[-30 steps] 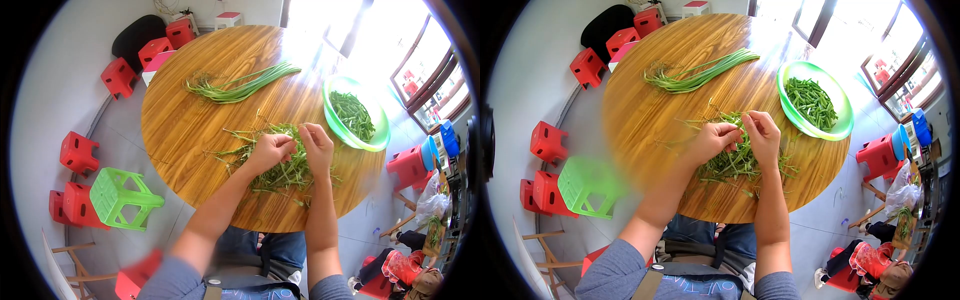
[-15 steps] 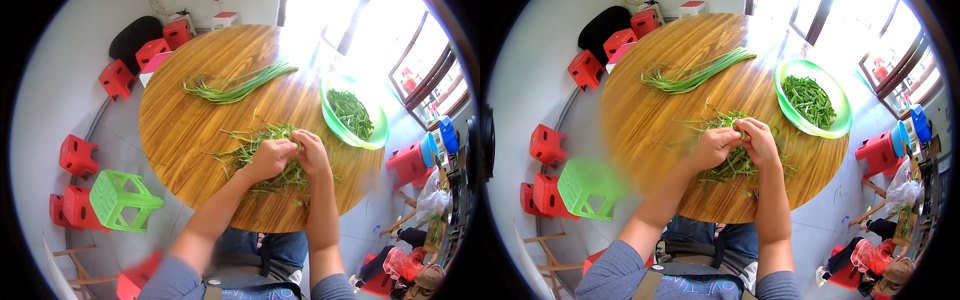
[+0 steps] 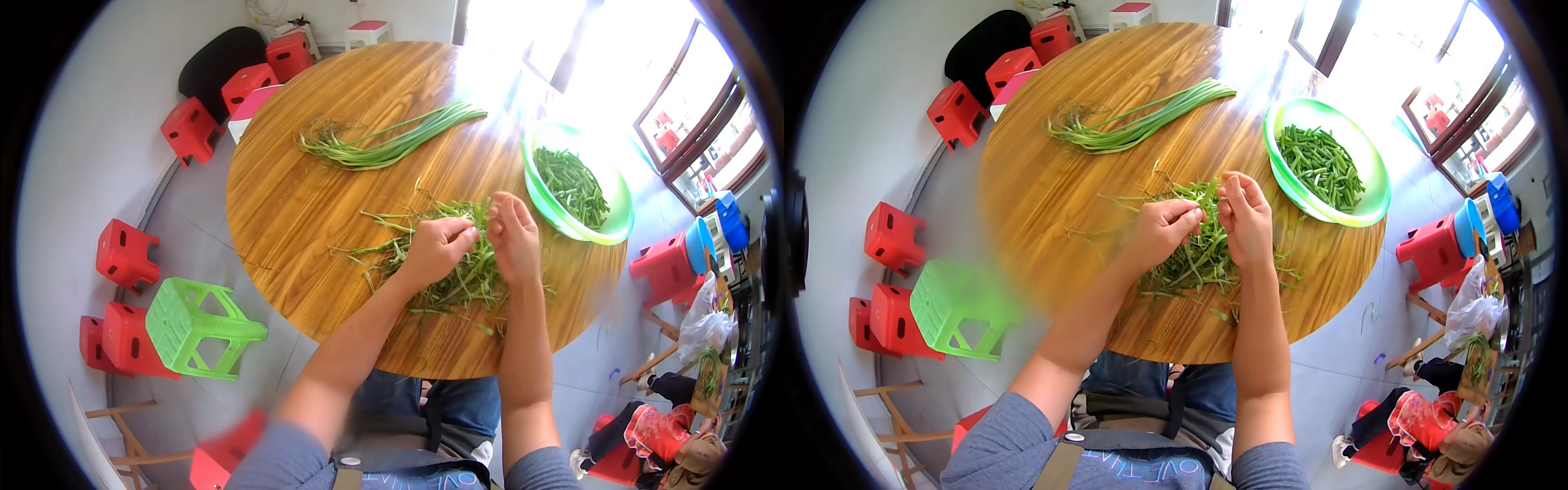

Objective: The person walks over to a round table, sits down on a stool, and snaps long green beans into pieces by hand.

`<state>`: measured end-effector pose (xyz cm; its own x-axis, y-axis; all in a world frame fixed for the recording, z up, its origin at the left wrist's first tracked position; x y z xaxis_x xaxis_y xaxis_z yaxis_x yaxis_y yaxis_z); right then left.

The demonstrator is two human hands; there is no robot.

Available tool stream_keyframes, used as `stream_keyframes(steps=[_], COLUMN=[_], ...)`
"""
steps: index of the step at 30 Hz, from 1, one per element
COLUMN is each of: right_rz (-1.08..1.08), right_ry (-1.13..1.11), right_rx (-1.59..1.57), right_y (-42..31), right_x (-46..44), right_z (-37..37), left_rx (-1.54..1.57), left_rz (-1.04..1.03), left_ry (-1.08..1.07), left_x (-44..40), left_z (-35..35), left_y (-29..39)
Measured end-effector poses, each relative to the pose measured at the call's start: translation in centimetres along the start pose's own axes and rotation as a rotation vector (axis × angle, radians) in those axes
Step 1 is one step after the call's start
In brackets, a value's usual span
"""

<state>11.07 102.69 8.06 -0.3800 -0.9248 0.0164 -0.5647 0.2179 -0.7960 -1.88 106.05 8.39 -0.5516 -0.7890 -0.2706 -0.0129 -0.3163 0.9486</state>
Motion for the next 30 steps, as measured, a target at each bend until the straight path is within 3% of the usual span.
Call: stream_keyframes(steps=[2,5,8,11,15,19,22,25,26,29,30], right_rz=[-0.066,-0.022,0.131,0.512,0.772,0.903,0.939,0.970,0.939,0.748,0.593], right_ry=[0.037,-0.134,-0.168,-0.208,-0.265,-0.272,-0.285,-0.391,-0.324,-0.121,-0.061], right_rx=[0.091,0.142,0.265,0.598,0.962,1.050,1.085,1.045,1.008,0.899,0.653], right_y=[1.1,0.8,0.1,-1.8,-1.8,-1.8,-1.5,0.0,-0.5,-2.4,-1.9], right_x=[-0.5,-0.3,0.0,1.3,3.2,4.0,4.4,5.5,5.4,3.8,2.1], right_z=[1.3,0.4,0.1,-2.2,-4.9,-5.6,-6.0,-7.5,-7.3,-5.0,-2.3], left_rx=[0.008,0.006,0.127,0.290,0.501,0.654,0.859,1.244,1.095,0.966,0.949], left_rz=[-0.019,0.011,0.148,0.249,0.353,0.389,0.481,0.428,0.258,0.320,0.350], left_ry=[0.022,-0.010,0.006,0.061,0.143,0.105,0.063,0.096,0.085,0.087,0.110], left_x=[0.1,0.2,0.4,0.3,0.3,0.3,0.6,-0.6,-1.0,-0.7,-0.5], left_z=[0.1,-0.1,-0.2,-0.1,0.0,-0.6,-1.1,-0.6,0.4,0.5,0.3], left_y=[0.4,0.8,-0.1,-1.4,-3.2,-4.6,-5.2,-6.9,-6.8,-2.9,-2.8])
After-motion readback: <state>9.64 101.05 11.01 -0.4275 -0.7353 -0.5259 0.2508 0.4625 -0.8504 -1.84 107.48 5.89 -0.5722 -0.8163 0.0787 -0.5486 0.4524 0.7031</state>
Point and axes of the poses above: each hand's wrist, its own x-axis away from the middle knuckle, its own z-axis out of the back of the hand, y = z × x, the point moved 7 cm from there along -x, towards the middle knuckle, and after that the axes turned 2 degrees about -z, right-handed, at the moved point
